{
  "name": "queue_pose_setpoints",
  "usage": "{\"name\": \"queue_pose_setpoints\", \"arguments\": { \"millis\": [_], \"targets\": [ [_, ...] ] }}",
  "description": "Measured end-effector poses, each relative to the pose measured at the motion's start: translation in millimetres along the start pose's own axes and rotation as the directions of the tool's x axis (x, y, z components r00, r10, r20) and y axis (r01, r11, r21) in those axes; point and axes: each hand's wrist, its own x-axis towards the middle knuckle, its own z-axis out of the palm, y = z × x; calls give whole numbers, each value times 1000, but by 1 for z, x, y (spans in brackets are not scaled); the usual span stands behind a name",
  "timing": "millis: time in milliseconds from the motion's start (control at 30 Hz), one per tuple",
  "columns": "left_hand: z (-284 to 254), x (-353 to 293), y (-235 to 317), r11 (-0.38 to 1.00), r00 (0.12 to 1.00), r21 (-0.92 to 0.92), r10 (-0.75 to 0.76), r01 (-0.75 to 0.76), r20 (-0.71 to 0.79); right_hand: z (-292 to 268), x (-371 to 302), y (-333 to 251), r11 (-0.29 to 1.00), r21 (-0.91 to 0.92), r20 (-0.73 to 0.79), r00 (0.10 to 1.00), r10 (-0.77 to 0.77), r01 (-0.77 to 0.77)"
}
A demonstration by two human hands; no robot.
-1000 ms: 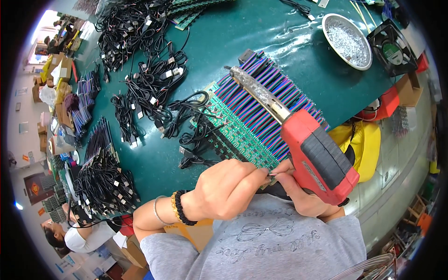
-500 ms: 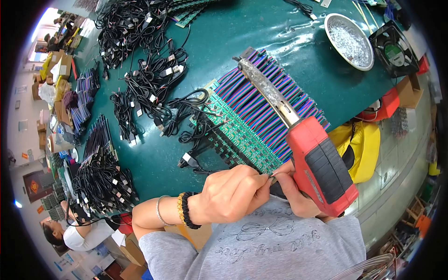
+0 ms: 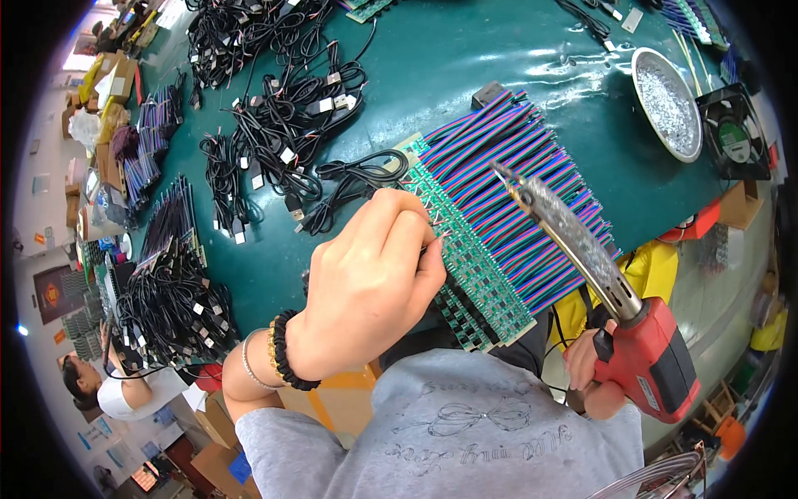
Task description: The person solders wires and connectors onto a printed circuit board using a soldering iron.
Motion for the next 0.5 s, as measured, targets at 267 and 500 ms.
{"name": "queue_pose_setpoints", "arguments": {
  "millis": [267, 500],
  "targets": [
    [-1, 8, 2, 996, 996, 31, -79, 78, 33, 5, -33, -4, 982, 185, -217, 974, 65, -24],
    [-1, 10, 1, 997, 996, 31, -70, 69, 45, 10, -33, -12, 1000, -21, -313, 950, 14, -21]
  ]
}}
